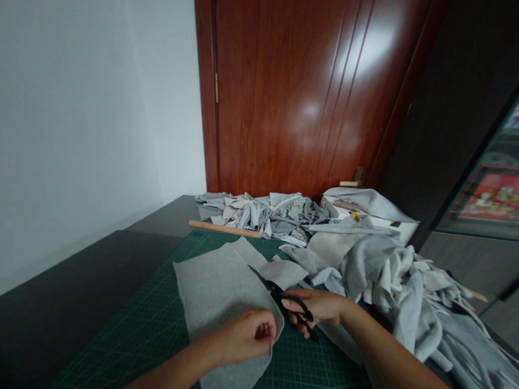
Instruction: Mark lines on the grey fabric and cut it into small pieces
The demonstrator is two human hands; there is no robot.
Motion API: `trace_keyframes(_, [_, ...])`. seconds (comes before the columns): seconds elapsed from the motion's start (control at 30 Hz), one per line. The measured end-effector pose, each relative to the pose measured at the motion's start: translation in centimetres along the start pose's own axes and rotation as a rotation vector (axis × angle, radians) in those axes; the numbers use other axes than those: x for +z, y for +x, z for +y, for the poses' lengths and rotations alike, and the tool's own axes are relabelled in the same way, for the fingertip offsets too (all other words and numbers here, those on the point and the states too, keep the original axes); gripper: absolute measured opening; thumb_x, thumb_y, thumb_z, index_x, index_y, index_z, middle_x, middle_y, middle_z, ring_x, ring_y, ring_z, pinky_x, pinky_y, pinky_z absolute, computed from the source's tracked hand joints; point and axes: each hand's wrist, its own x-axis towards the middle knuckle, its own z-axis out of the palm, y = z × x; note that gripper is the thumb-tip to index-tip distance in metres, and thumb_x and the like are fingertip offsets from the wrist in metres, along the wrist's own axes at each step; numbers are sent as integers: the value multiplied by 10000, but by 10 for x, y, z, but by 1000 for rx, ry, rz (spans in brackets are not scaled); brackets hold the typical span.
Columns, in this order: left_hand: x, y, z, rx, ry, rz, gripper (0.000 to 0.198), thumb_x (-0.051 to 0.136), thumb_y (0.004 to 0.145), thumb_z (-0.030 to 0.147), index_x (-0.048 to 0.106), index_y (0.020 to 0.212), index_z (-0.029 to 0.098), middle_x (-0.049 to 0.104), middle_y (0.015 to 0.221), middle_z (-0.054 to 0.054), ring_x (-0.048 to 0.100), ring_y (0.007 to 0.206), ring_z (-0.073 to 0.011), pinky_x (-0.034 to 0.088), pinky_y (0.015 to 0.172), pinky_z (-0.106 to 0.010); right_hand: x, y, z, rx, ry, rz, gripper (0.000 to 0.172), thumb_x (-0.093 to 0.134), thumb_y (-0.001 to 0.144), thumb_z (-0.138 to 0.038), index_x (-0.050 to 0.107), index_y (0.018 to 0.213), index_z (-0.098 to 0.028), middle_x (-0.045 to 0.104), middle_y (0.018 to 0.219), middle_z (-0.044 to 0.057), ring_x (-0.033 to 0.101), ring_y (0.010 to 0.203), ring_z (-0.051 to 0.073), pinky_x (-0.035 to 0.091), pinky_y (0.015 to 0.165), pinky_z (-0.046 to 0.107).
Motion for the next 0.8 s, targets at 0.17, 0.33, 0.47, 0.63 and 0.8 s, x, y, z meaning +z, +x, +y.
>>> trace_keyframes(0.17, [2, 1, -3, 7, 17, -3, 163, 550, 681, 50, 600, 736, 195, 571, 668, 61, 525, 609, -87, 378, 550, -156, 2, 2, 1, -20, 30, 21, 631, 681, 664, -680, 529, 1011, -176, 536, 646, -62, 496, 444, 53, 418, 418, 180])
trace_keyframes(0.33, [1, 1, -3, 2, 26, -4, 155, 559, 678, 61, 609, 739, 195, 582, 670, 58, 523, 609, -90, 379, 553, -161, 3, 0, 3, -55, 56, 32, 559, 674, 716, -631, 541, 1014, -177, 503, 639, -68, 457, 432, 42, 406, 412, 176])
trace_keyframes(0.47, [2, 1, -4, 27, 1, 13, 153, 560, 674, 60, 603, 735, 194, 567, 666, 59, 516, 602, -87, 377, 550, -159, 6, 0, 5, -62, 88, 40, 555, 700, 702, -611, 529, 1004, -178, 475, 626, -81, 411, 412, 31, 380, 396, 169])
trace_keyframes(0.63, [2, 1, -4, 19, 27, 6, 148, 561, 683, 54, 593, 726, 191, 556, 663, 60, 515, 610, -87, 372, 545, -155, 9, 1, 10, -75, 102, 75, 538, 699, 706, -605, 539, 987, -175, 471, 635, -76, 403, 414, 33, 370, 387, 175])
trace_keyframes(0.8, [0, 0, 0, 3, 17, -4, 148, 560, 683, 49, 583, 721, 190, 541, 661, 63, 512, 615, -85, 367, 539, -149, 13, 0, 12, -98, 109, 85, 552, 699, 709, -595, 553, 1043, -181, 448, 624, -82, 385, 408, 32, 364, 379, 173])
